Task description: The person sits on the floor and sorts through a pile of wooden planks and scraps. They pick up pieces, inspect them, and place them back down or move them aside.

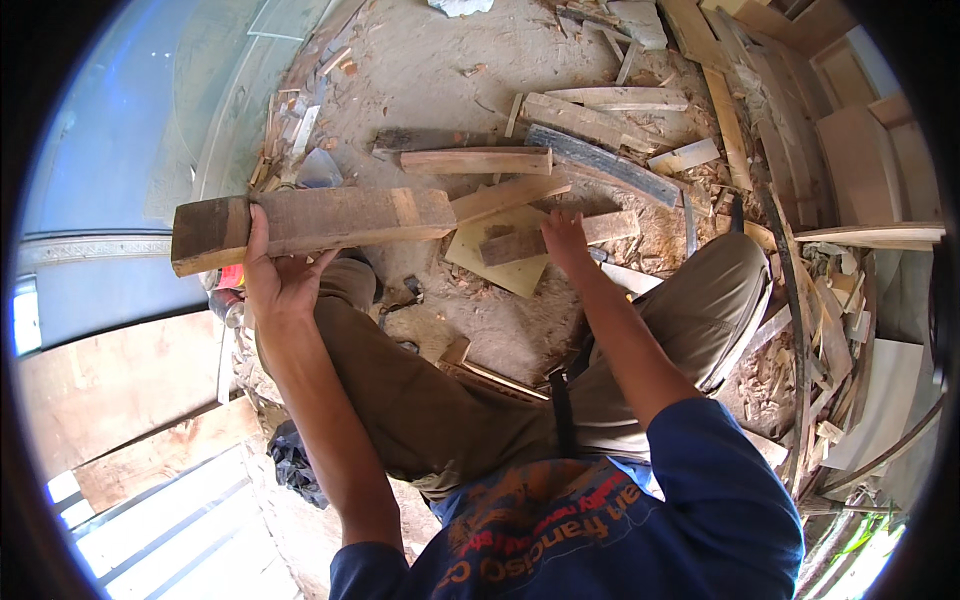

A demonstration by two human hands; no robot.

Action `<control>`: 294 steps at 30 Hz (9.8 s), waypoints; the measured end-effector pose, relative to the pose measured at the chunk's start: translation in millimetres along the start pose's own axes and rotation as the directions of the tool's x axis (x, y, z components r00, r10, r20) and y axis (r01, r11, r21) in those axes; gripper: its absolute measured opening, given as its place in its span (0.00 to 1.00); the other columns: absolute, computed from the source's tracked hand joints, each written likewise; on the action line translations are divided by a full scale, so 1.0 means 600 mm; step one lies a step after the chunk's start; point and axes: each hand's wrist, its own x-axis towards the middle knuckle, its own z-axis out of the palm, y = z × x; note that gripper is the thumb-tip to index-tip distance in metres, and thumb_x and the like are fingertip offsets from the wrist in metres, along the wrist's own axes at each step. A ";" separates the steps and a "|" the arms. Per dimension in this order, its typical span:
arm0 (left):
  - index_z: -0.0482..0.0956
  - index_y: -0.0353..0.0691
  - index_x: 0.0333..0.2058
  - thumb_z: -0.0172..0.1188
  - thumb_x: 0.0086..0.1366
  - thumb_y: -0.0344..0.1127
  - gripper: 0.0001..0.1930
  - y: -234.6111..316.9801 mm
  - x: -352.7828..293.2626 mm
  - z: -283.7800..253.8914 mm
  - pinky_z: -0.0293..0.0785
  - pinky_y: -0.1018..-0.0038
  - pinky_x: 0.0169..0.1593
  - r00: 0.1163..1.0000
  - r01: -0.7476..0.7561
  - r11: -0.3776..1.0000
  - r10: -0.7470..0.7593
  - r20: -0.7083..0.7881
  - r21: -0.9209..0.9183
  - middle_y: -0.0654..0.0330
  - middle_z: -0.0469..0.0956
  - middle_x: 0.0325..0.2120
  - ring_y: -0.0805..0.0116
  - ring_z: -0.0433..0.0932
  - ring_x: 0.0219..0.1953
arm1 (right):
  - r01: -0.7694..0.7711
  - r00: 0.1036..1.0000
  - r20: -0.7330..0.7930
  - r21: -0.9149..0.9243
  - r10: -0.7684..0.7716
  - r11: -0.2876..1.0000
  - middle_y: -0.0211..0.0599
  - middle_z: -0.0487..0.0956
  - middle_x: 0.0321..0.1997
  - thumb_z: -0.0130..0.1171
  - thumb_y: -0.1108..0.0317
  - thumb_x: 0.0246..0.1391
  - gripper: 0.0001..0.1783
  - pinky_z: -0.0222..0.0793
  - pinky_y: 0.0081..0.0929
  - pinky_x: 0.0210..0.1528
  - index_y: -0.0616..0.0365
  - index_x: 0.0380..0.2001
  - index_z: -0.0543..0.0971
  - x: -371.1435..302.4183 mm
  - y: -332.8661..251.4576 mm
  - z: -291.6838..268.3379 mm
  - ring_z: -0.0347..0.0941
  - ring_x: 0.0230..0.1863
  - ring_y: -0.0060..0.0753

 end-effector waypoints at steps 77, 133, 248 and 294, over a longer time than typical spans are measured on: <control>0.80 0.31 0.46 0.75 0.56 0.39 0.23 -0.310 0.096 0.003 0.71 0.71 0.51 0.955 -0.288 0.896 0.295 0.032 0.338 0.58 0.81 0.44 0.69 0.77 0.44 | -0.060 0.972 0.224 0.525 -0.069 0.849 0.61 0.76 0.53 0.76 0.50 0.32 0.55 0.70 0.42 0.57 0.66 0.61 0.64 0.060 0.140 -0.333 0.74 0.56 0.57; 0.74 0.33 0.51 0.75 0.55 0.35 0.27 -0.451 0.112 -0.058 0.74 0.70 0.48 0.892 -0.411 0.819 0.452 -0.010 0.400 0.57 0.81 0.41 0.67 0.79 0.42 | 0.183 0.958 -0.019 0.809 -0.287 0.559 0.55 0.73 0.61 0.66 0.54 0.55 0.38 0.64 0.39 0.65 0.66 0.62 0.67 0.028 0.131 -0.231 0.69 0.63 0.48; 0.80 0.35 0.44 0.55 0.71 0.39 0.13 -0.269 0.088 -0.051 0.69 0.75 0.48 0.768 -0.628 0.691 0.625 0.140 0.358 0.62 0.79 0.34 0.74 0.73 0.40 | 0.380 0.912 -0.348 0.517 -0.218 0.767 0.59 0.71 0.55 0.66 0.44 0.51 0.43 0.73 0.48 0.53 0.24 0.69 0.61 0.054 -0.038 -0.413 0.73 0.53 0.60; 0.58 0.37 0.66 0.74 0.50 0.30 0.46 -0.334 0.052 -0.079 0.64 0.66 0.64 0.699 -0.711 0.457 0.375 0.609 0.535 0.49 0.73 0.57 0.59 0.70 0.62 | 0.171 0.982 -0.188 0.794 -0.031 0.584 0.56 0.80 0.28 0.69 0.46 0.52 0.34 0.77 0.44 0.36 0.65 0.42 0.65 -0.009 -0.152 -0.393 0.83 0.34 0.50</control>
